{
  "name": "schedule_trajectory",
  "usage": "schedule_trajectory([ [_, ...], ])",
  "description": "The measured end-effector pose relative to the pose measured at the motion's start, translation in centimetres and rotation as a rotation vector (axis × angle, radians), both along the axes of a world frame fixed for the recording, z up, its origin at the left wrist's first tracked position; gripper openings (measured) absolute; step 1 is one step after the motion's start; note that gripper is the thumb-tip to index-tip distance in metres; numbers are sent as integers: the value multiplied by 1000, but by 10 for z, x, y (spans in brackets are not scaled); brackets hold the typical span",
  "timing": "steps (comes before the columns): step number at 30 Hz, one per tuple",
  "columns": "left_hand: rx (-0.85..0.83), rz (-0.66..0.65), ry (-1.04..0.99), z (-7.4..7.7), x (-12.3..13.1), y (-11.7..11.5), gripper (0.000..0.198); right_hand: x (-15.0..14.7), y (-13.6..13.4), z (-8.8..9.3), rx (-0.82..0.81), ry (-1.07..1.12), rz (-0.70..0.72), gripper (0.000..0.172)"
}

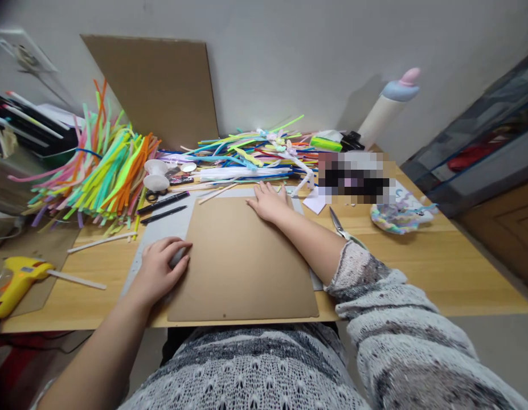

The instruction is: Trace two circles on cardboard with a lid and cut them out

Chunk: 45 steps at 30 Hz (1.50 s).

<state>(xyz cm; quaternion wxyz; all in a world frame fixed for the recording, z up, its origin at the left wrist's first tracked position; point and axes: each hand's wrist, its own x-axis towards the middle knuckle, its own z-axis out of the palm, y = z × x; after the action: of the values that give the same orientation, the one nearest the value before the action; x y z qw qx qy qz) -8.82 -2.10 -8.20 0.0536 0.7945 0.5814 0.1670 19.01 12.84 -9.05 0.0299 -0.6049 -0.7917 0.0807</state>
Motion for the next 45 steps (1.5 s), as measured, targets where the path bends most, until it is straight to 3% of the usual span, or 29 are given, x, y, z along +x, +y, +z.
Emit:
schedule_trajectory([
  [5,40,27,-29,6,-1,-8,29,1,-18,11,-27,-12,-25,64],
  [8,38,7,-11,12,-5,-26,39,17,-58,25,-98,-64,25,66],
  [11,-47,-64,79,11,-12,-49,65,43,-109,34,-155,-188,52,68],
  [14,-100,-153,157,4,-18,-67,86,67,-154,31,-168,-265,-13,67],
  [18,-68,-188,215,-6,-21,-74,72,80,-186,17,-170,-178,23,65],
  [21,-22,-191,228,-10,-20,-72,66,76,-189,11,-171,-108,5,64],
  [25,6,-201,253,-10,-15,-69,78,71,-176,11,-163,-74,-7,64],
  [30,15,-171,230,-7,-9,-65,67,69,-165,14,-114,-41,-14,64],
  [37,45,-203,140,9,-18,-78,59,70,-180,21,-142,71,29,63],
  [41,89,-144,136,19,-24,-83,56,62,-167,22,-159,103,60,59],
  [45,108,-124,157,19,-21,-74,55,56,-150,18,-173,93,43,59],
])
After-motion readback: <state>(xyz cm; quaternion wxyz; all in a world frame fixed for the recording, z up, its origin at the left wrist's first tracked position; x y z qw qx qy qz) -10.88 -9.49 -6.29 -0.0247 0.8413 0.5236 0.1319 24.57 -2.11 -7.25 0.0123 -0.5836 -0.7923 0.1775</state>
